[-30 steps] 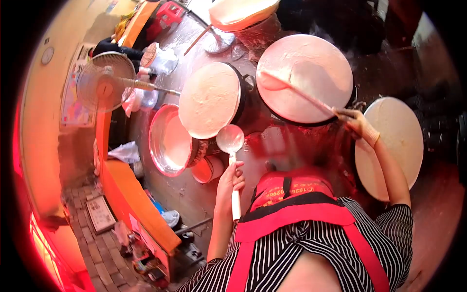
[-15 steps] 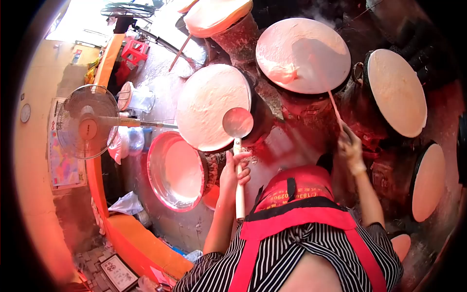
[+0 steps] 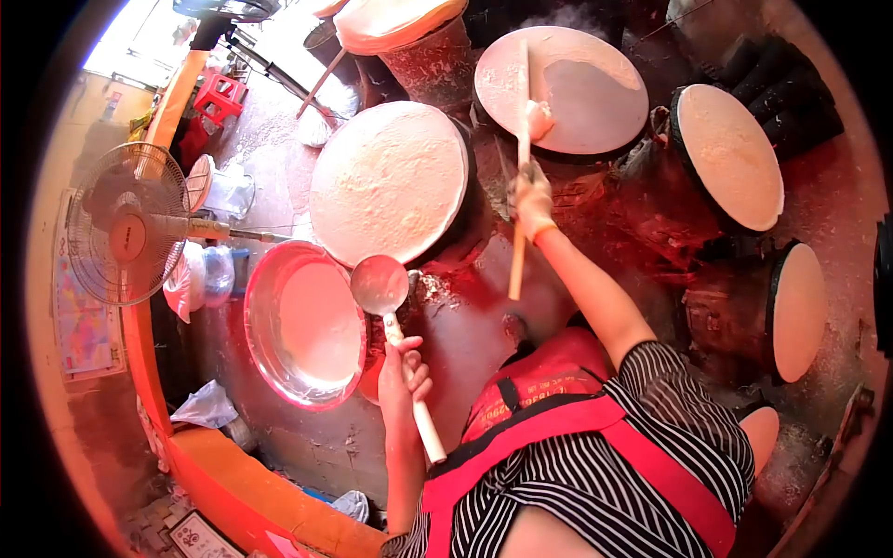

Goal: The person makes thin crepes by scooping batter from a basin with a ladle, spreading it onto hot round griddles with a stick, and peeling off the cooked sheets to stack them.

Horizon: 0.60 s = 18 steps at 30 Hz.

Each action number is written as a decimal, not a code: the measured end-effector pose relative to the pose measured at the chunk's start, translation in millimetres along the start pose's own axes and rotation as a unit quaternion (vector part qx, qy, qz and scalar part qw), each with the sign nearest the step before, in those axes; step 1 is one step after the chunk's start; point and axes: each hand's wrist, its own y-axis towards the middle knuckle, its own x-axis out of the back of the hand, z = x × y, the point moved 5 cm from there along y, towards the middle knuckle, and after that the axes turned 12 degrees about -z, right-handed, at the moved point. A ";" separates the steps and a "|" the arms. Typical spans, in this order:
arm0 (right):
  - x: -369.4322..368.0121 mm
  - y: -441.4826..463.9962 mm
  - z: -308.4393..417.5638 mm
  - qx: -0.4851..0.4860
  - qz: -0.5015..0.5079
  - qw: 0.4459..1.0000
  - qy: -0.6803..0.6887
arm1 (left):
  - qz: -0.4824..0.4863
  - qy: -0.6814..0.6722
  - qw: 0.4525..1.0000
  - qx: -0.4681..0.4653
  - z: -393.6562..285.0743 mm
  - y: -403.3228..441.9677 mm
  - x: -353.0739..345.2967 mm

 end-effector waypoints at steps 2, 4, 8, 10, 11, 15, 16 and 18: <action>44.9 -17.0 12.8 -0.005 -0.002 1.000 0.024 | 0.024 -0.039 0.998 0.034 2.6 4.9 -9.4; 80.1 -6.9 23.3 -0.031 -0.001 0.999 0.010 | 0.039 -0.025 0.998 0.043 5.3 4.0 -20.5; 67.0 17.2 60.5 -0.035 -0.021 0.986 0.163 | 0.054 -0.010 0.997 0.051 10.4 -0.7 -46.5; 24.7 16.7 58.6 -0.058 0.009 0.989 0.135 | 0.066 -0.001 0.997 0.044 13.7 -4.8 -61.6; 8.5 4.5 58.5 -0.010 0.034 0.999 0.006 | 0.056 0.010 0.998 0.041 13.3 -8.1 -71.1; 40.0 -1.7 35.2 -0.013 0.190 0.978 -0.084 | 0.069 0.021 0.997 0.028 17.2 -10.9 -95.8; 68.3 -5.2 46.8 -0.031 0.173 0.981 -0.080 | 0.071 0.022 0.997 0.026 18.6 -9.6 -101.0; 127.1 2.5 64.7 -0.066 0.130 0.988 -0.054 | 0.073 0.020 0.997 0.025 24.4 -7.7 -109.5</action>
